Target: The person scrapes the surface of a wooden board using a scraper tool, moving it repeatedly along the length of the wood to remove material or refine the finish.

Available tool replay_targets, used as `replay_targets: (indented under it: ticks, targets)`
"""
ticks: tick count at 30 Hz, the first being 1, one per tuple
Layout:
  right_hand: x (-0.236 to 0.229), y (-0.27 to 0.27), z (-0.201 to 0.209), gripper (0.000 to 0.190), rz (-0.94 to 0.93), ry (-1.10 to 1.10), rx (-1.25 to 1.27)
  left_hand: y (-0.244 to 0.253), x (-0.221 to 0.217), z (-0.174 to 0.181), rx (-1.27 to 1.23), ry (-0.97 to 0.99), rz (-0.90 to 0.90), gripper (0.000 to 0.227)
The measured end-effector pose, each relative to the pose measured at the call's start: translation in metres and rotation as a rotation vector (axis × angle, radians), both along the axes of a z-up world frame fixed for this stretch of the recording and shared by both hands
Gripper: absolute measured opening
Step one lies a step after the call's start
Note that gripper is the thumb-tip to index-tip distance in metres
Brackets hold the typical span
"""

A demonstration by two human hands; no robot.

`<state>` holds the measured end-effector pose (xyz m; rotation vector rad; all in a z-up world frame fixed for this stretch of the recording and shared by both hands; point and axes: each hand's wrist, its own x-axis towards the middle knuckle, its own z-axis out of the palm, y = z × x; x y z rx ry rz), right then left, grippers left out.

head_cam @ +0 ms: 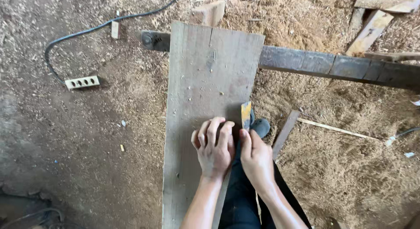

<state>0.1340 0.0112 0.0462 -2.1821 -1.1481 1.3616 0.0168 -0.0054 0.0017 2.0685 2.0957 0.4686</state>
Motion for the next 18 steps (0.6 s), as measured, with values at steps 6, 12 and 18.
replay_targets:
  ticks: [6,12,18]
  targets:
    - [0.004,-0.02,-0.014,0.031,0.042,0.073,-0.123,0.003,-0.003,-0.001,0.017,-0.001,-0.028,0.02]
    - [0.001,-0.043,-0.024,0.032,-0.013,0.088,-0.038,0.001,-0.004,0.0,-0.005,-0.015,-0.026,0.02]
    - [0.007,-0.039,-0.034,0.036,-0.006,0.02,-0.014,0.003,-0.001,-0.001,0.018,-0.017,0.0,0.018]
